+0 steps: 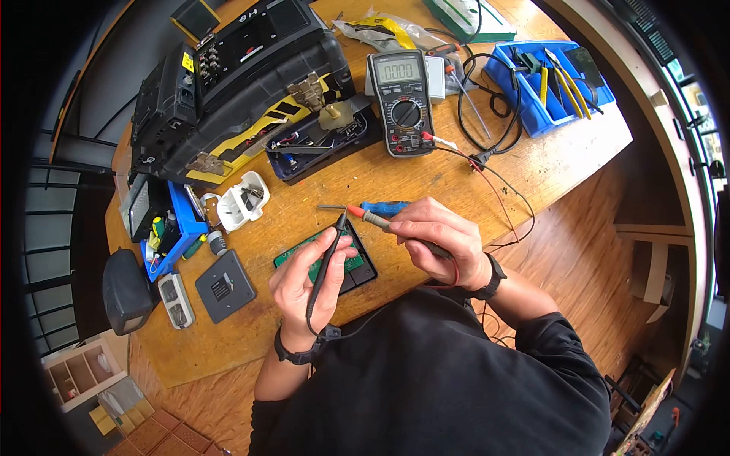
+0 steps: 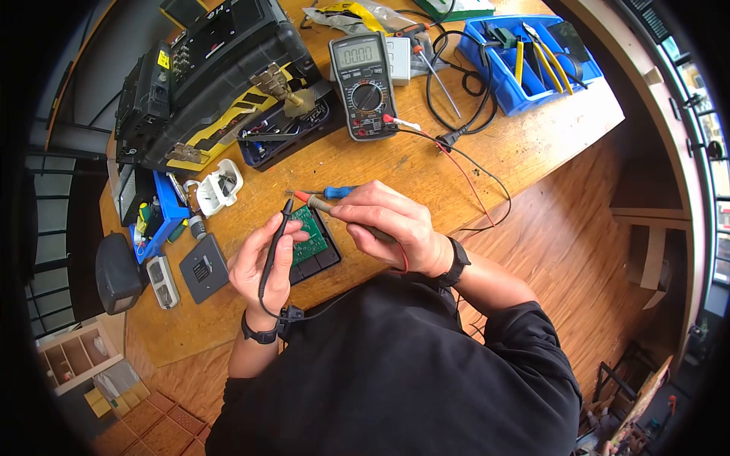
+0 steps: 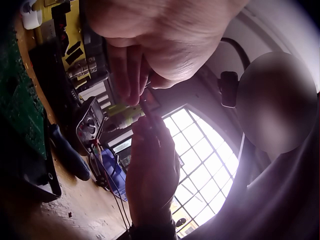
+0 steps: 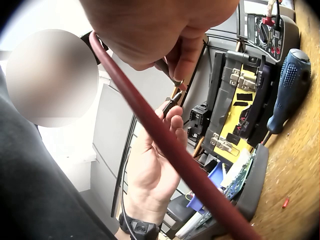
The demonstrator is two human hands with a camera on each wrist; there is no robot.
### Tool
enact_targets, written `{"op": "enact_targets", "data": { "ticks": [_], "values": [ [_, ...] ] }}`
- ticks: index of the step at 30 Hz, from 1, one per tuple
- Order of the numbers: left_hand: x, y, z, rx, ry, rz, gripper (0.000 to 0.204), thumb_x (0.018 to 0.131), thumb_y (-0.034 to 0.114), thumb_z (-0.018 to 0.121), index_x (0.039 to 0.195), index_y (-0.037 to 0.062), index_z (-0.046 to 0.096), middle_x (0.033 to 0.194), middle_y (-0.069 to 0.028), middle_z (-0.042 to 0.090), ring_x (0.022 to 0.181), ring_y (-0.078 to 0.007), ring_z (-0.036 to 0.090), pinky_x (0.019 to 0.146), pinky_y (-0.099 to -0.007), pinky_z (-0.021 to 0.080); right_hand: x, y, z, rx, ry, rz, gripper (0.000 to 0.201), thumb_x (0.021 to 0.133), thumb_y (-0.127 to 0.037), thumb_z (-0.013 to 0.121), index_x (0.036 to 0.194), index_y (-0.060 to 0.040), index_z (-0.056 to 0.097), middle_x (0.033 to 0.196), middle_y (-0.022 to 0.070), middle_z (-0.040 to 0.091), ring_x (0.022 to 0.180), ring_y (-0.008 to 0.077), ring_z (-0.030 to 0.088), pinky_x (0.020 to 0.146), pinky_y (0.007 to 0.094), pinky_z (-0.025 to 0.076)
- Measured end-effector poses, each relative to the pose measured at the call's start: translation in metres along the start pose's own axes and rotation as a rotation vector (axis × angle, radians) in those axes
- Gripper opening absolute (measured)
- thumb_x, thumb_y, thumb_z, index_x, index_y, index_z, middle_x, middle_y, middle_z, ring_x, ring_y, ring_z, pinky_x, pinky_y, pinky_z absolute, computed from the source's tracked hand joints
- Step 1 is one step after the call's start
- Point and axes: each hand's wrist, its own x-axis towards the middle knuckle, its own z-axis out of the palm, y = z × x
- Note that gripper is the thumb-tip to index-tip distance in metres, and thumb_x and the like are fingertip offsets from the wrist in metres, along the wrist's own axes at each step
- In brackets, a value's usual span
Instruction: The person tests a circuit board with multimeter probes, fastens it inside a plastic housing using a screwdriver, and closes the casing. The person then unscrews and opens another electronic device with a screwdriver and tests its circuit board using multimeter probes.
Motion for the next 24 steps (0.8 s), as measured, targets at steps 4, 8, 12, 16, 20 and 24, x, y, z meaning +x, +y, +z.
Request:
{"op": "enact_targets", "data": {
  "ticks": [4,8,12,16,20,24],
  "values": [
    [-0.0005,-0.0007,0.0001,-0.005,0.017,-0.013,0.033,0.103,-0.005,0.074,0.136,-0.0066,0.072,0.110,-0.0218,0.083,0.092,-0.0270,0.083,0.085,-0.0373,0.066,-0.0004,-0.0014,0.0002,0.005,0.012,0.023,0.029,0.091,0.010,0.077,0.120,0.0070,0.076,0.110,0.0190,0.077,0.099,0.0354,0.076,0.090,0.0445,0.062],
    [-0.0002,0.0036,-0.0003,-0.018,-0.006,-0.028,0.033,0.103,-0.005,0.074,0.136,-0.0067,0.072,0.110,-0.0215,0.083,0.092,-0.0266,0.083,0.085,-0.0373,0.066,0.0007,-0.0021,-0.0003,0.005,0.007,0.021,0.029,0.091,0.010,0.077,0.120,0.0070,0.076,0.109,0.0192,0.077,0.099,0.0357,0.076,0.090,0.0446,0.062],
    [-0.0007,0.0006,-0.0002,0.008,0.015,-0.033,0.033,0.102,-0.005,0.074,0.135,-0.0069,0.072,0.110,-0.0214,0.083,0.092,-0.0264,0.083,0.085,-0.0370,0.066,0.0007,-0.0025,0.0004,0.004,0.006,0.024,0.029,0.091,0.010,0.077,0.120,0.0069,0.076,0.109,0.0195,0.076,0.099,0.0358,0.076,0.090,0.0446,0.062],
    [0.0011,0.0020,-0.0010,0.022,0.004,0.000,0.032,0.102,-0.005,0.074,0.134,-0.0069,0.073,0.110,-0.0211,0.083,0.092,-0.0264,0.083,0.085,-0.0369,0.066,0.0010,-0.0029,0.0001,0.001,0.006,0.020,0.030,0.091,0.010,0.078,0.121,0.0069,0.076,0.110,0.0196,0.076,0.099,0.0359,0.076,0.090,0.0444,0.062],
    [0.0037,0.0033,-0.0025,0.019,0.022,-0.036,0.032,0.102,-0.005,0.075,0.134,-0.0066,0.073,0.109,-0.0211,0.083,0.092,-0.0268,0.084,0.084,-0.0365,0.066,0.0005,-0.0018,0.0014,0.004,0.014,0.017,0.030,0.091,0.010,0.078,0.120,0.0070,0.076,0.110,0.0197,0.076,0.099,0.0357,0.076,0.089,0.0437,0.062],
    [0.0057,0.0031,-0.0038,0.077,-0.010,0.030,0.032,0.101,-0.005,0.075,0.133,-0.0060,0.074,0.108,-0.0209,0.083,0.091,-0.0270,0.084,0.083,-0.0353,0.065,0.0015,-0.0024,0.0025,0.010,0.016,0.019,0.030,0.090,0.011,0.077,0.121,0.0073,0.076,0.110,0.0199,0.076,0.097,0.0354,0.076,0.087,0.0431,0.062]
  ]
}}
